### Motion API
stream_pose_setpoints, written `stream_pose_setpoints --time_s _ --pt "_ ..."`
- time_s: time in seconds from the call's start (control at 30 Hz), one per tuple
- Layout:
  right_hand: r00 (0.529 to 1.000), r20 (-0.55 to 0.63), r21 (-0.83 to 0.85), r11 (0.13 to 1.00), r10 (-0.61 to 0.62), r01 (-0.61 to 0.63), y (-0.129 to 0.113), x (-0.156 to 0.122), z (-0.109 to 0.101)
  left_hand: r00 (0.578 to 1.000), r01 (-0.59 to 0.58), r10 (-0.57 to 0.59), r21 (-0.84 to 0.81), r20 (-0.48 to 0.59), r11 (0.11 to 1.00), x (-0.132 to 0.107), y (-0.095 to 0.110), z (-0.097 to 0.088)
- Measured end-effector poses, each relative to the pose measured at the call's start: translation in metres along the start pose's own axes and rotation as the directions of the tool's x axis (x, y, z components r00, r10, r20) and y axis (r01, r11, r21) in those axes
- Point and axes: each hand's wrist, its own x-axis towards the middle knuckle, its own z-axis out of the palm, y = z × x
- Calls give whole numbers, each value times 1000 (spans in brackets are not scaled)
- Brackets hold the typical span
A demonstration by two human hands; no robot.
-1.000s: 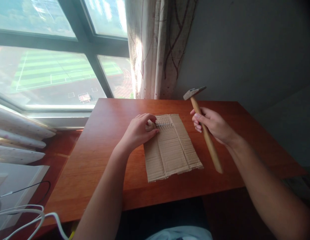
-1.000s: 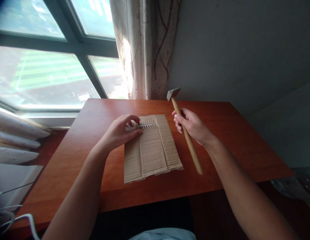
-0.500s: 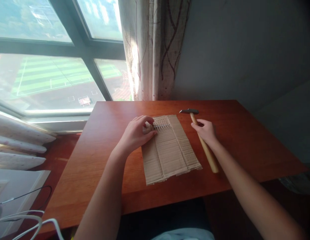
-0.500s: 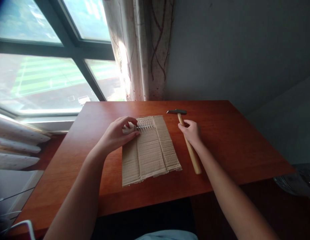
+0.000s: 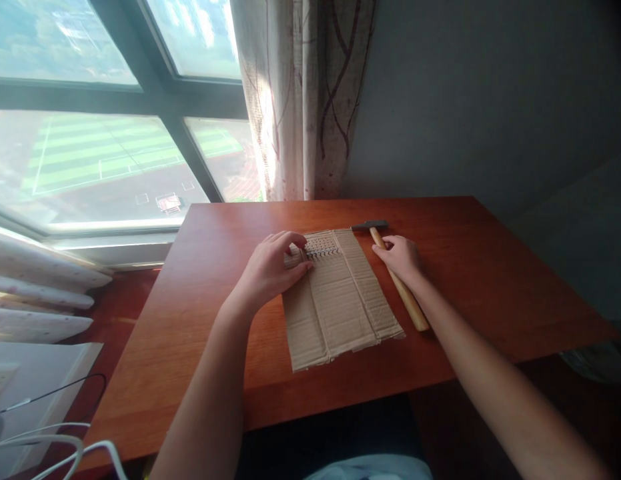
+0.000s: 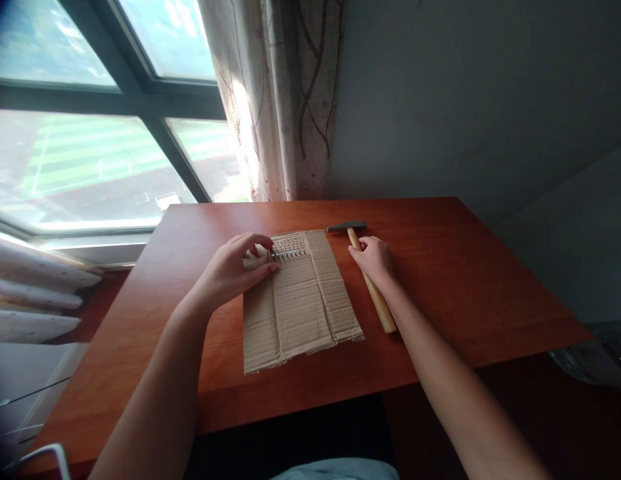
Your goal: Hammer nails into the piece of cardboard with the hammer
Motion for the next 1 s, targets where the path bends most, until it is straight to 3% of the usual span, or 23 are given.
stream_pose_setpoints --time_s 1.0 --pt "1000 -9 -80 997 -15 14 -7 -3 12 1000 -6 6 12 -21 1000 0 3 0"
